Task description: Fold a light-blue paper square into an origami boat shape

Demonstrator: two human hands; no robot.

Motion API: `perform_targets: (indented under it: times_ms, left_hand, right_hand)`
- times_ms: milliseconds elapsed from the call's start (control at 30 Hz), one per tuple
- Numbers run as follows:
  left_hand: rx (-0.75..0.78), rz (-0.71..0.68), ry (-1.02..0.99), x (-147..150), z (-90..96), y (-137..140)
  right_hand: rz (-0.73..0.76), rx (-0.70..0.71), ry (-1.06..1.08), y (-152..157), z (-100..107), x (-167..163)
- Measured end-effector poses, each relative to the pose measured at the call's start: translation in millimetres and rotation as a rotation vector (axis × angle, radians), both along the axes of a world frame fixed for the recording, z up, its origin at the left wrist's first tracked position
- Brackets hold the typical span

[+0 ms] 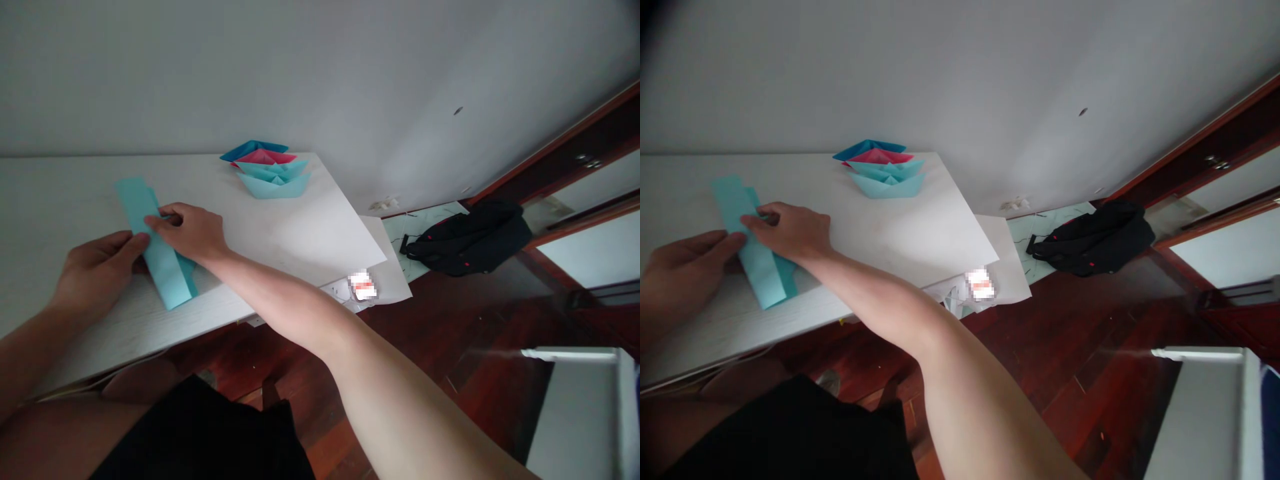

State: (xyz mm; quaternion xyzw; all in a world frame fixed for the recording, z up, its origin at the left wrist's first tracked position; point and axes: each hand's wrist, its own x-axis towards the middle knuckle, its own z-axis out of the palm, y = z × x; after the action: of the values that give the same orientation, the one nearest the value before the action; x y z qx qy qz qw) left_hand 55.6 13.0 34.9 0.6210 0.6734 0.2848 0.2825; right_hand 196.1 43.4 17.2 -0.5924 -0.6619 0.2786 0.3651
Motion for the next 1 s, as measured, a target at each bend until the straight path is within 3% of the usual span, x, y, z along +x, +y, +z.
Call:
perform_targets:
  times_ms: [200,367,1000]
  left_hand:
    - [0.028,0.113,-0.02,9,4.1,-2]
    - [0.018,0.208,-0.235,20,10.8,-8]
    - [-0.044,-0.118,-0.625,-8,-23.8,8]
  right_hand:
    - [-0.007,0.041,-0.059,-2,2,-1]
    - [0.001,0.037,-0.037,0,2,-1]
    - [0.04,0.144,0.106,-3,4,0]
